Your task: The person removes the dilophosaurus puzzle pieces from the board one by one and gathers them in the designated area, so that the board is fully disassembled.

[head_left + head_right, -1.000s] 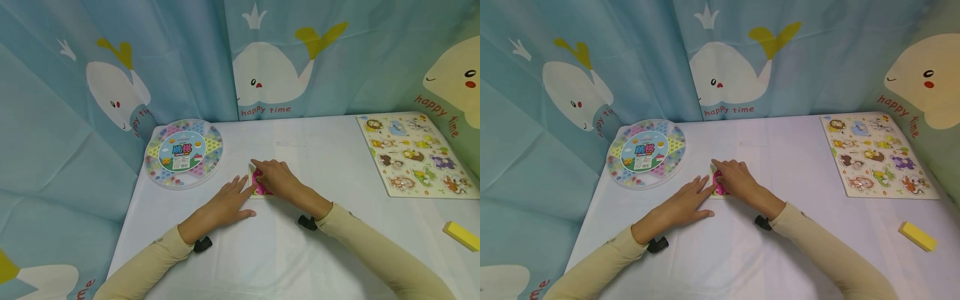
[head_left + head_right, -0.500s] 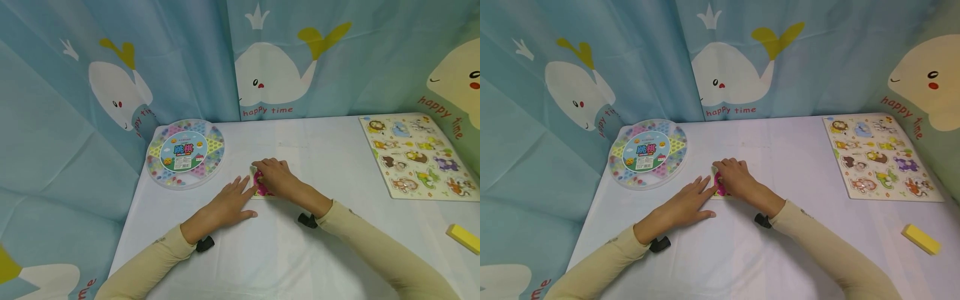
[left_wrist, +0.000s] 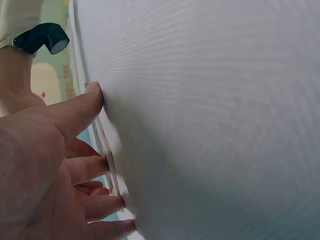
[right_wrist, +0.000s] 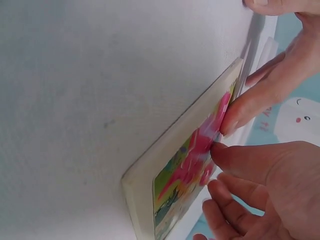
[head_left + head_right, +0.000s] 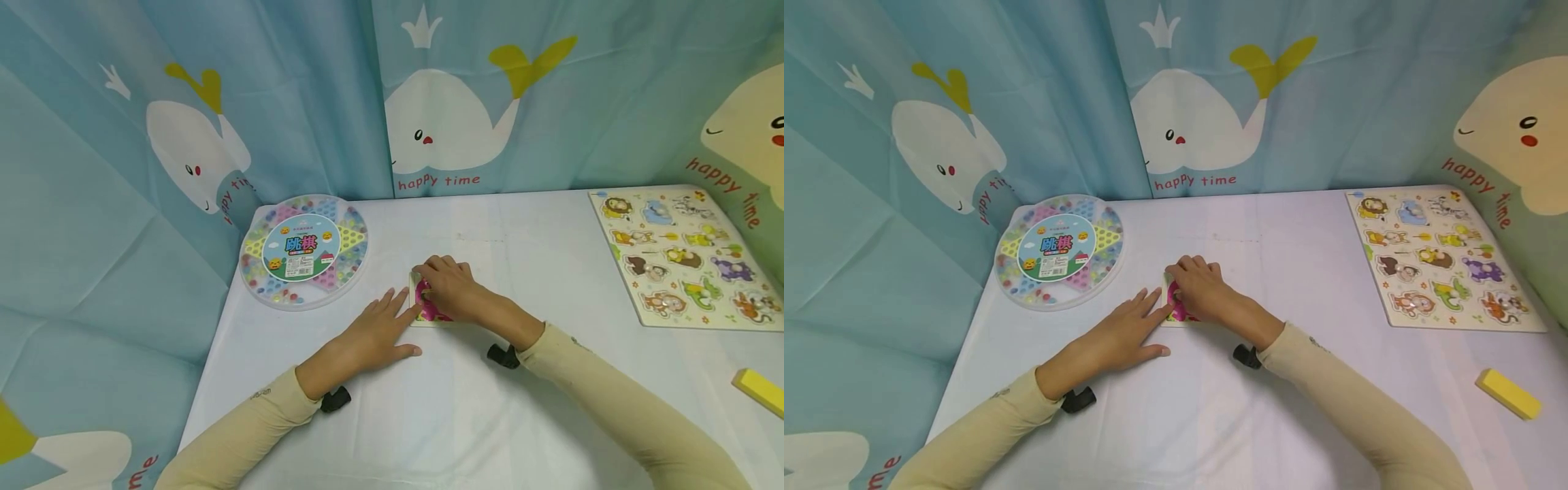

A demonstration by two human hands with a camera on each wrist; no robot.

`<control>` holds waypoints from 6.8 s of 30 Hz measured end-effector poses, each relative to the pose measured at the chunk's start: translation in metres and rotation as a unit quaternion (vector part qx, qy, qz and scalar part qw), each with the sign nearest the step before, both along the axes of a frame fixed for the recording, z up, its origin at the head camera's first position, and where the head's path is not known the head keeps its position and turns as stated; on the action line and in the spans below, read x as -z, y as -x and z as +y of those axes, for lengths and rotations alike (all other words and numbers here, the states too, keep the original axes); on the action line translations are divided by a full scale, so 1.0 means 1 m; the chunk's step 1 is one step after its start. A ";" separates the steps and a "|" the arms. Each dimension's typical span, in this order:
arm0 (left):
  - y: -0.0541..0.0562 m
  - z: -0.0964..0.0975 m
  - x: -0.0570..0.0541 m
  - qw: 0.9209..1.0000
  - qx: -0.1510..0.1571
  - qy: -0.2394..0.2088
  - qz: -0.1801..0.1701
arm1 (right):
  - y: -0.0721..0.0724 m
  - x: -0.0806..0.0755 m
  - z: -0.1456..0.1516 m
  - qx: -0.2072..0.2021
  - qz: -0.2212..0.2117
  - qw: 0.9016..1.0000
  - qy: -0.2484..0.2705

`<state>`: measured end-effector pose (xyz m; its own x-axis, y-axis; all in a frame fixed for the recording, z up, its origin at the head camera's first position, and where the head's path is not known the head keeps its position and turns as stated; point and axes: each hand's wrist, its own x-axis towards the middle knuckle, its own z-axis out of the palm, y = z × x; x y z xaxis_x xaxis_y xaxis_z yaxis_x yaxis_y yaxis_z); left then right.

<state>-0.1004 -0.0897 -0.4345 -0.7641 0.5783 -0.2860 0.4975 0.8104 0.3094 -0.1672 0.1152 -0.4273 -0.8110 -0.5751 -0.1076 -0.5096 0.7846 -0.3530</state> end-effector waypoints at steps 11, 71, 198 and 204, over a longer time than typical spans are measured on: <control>-0.001 -0.001 0.000 1.000 0.003 -0.001 0.008 | 0.002 0.000 0.002 0.001 -0.014 1.000 0.019; -0.002 0.002 0.001 1.000 -0.011 0.002 -0.005 | 0.037 -0.023 0.136 0.111 -0.144 0.971 0.152; -0.001 0.001 0.000 1.000 0.011 0.015 0.014 | 0.003 0.005 0.035 -0.005 -0.002 0.997 0.072; -0.001 0.001 0.001 1.000 0.010 0.014 0.013 | 0.002 0.002 0.034 -0.003 -0.017 0.997 0.076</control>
